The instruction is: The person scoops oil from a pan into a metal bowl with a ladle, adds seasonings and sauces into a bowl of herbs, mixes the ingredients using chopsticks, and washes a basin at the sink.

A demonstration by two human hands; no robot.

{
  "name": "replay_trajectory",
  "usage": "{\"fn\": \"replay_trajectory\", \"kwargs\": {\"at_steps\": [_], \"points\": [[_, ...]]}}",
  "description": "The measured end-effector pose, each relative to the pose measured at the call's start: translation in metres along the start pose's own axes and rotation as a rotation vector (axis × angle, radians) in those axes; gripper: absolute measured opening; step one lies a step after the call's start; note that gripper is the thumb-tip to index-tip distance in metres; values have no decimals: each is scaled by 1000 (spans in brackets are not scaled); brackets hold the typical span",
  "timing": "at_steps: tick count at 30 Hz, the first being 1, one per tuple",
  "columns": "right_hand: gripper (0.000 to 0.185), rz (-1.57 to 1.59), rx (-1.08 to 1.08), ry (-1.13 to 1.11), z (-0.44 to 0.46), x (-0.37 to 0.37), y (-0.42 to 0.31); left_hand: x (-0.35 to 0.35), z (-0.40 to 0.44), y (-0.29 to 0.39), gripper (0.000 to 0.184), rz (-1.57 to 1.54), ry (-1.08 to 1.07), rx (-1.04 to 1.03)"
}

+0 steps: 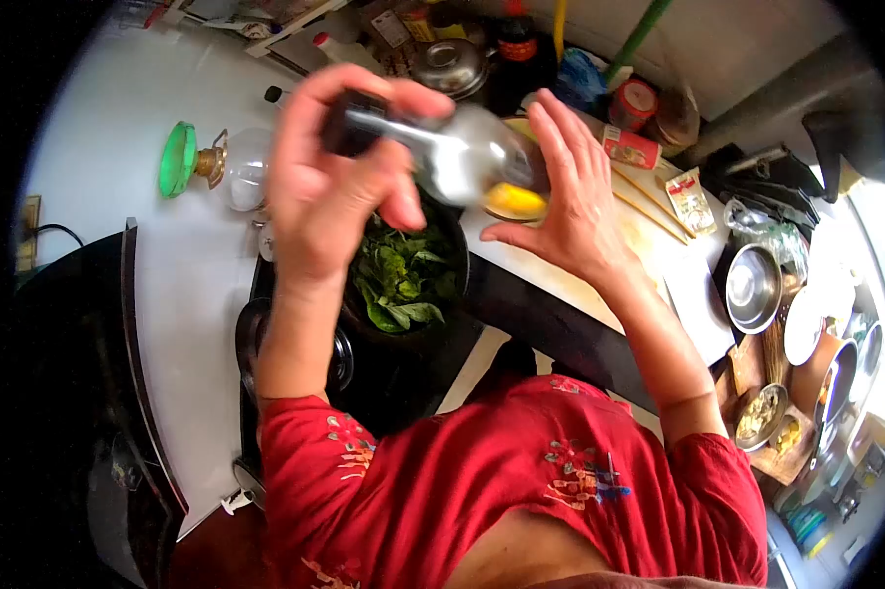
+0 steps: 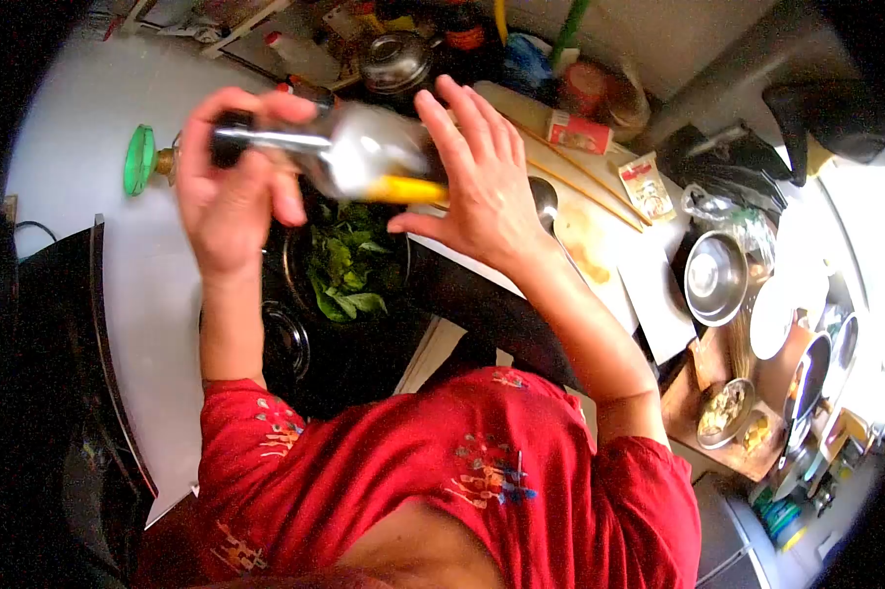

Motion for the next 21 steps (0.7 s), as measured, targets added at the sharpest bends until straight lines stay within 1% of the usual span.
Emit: {"fn": "replay_trajectory", "kwargs": {"at_steps": [1,2,3,4,5,7,8,9,10,11,13,14,17,18,21], "points": [[92,44,-2,-1,-6,2,2,-16,-7,-8,35,-73,-5,77],[85,176,-232,-69,-27,-6,26,-25,-10,-14,37,-40,-29,97],[84,247,-292,-116,-41,-6,32,-33,-13,-22,39,-8,-49,120],[83,321,-350,-164,-55,-5,37,-43,-18,-30,40,-41,-45,157],[82,397,-404,-208,-66,-6,41,-53,-20,-36,44,-5,-104,158],[78,487,-490,-196,-89,-2,49,-64,-20,-42,51,186,-200,138],[78,535,-535,-201,-101,-1,53,-68,-22,-49,59,194,-256,165],[78,586,-581,-206,-111,1,56,-72,-23,-52,60,235,-297,180],[80,561,-583,-263,-114,6,52,-75,-22,-49,53,278,-312,126],[78,563,-565,-291,-119,10,51,-79,-20,-46,47,320,-329,71],[73,564,-526,-343,-128,16,47,-95,-14,-33,42,448,-387,-165],[73,663,-617,-352,-139,15,50,-104,-14,-24,39,511,-413,-287],[72,661,-650,-381,-154,17,53,-122,-14,-14,32,665,-452,-356],[71,673,-687,-340,-158,20,55,-126,-15,-10,27,716,-388,-298],[71,576,-625,-279,-151,37,51,-135,-18,-19,28,787,-487,-186]]}}
Point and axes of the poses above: each hand's wrist, its own z-axis towards the middle knuckle, its own x-axis out of the back of the hand, y = z × x, the point moved 10 cm from there along z, towards the middle knuckle, and after that the axes turned 12 degrees about z, right-handed, at the moved point
